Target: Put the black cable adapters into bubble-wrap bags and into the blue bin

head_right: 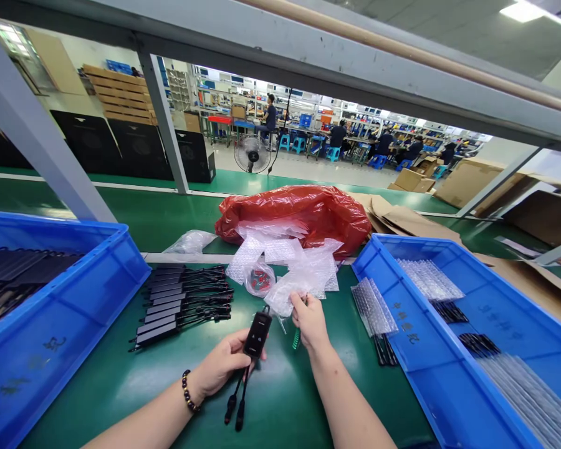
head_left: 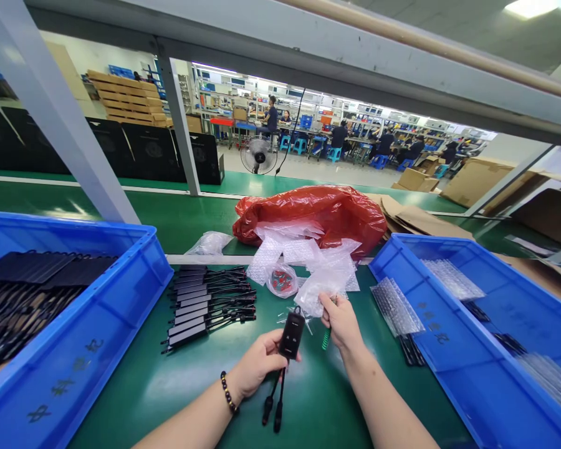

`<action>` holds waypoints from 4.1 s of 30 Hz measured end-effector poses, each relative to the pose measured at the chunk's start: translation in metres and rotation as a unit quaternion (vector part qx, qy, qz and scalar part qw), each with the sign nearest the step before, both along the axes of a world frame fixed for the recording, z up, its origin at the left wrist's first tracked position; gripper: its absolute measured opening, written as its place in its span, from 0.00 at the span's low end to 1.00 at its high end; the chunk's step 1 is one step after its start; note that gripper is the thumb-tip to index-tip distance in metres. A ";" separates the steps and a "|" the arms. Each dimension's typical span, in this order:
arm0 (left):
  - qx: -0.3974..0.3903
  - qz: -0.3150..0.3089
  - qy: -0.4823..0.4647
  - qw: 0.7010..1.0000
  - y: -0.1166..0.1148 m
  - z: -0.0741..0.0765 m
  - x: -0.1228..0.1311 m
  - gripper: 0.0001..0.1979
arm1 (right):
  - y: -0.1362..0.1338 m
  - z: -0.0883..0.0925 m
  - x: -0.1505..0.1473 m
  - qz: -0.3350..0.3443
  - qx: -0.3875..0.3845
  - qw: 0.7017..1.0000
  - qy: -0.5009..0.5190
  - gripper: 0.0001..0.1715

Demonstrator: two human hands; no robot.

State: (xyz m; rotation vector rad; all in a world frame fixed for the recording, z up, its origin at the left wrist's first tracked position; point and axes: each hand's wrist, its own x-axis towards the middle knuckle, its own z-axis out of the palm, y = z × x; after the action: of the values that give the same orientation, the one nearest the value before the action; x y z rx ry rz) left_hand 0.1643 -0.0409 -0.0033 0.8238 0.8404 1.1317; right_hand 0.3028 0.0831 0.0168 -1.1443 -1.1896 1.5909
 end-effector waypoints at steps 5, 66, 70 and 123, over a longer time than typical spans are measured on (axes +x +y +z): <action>0.012 -0.071 -0.012 0.997 -0.001 0.002 0.001 0.16 | 0.003 -0.001 0.004 0.019 0.002 1.000 0.017 0.30; -0.084 -0.010 -0.110 0.990 -0.001 0.000 0.007 0.17 | -0.021 -0.001 0.001 0.312 0.131 0.938 -0.082 0.29; -0.092 0.063 -0.124 0.986 0.002 -0.002 0.007 0.17 | -0.027 0.000 -0.004 0.331 0.170 0.923 -0.099 0.24; -0.024 -0.293 0.077 0.953 -0.005 -0.006 0.001 0.32 | -0.065 0.038 -0.131 0.429 0.551 0.504 -0.508 0.11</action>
State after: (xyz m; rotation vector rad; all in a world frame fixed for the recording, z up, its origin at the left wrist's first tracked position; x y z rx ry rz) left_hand 0.1650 -0.0462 -0.0095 1.0431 0.6788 0.5247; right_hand 0.1721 0.0181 0.0553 -0.3924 -3.2238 0.0109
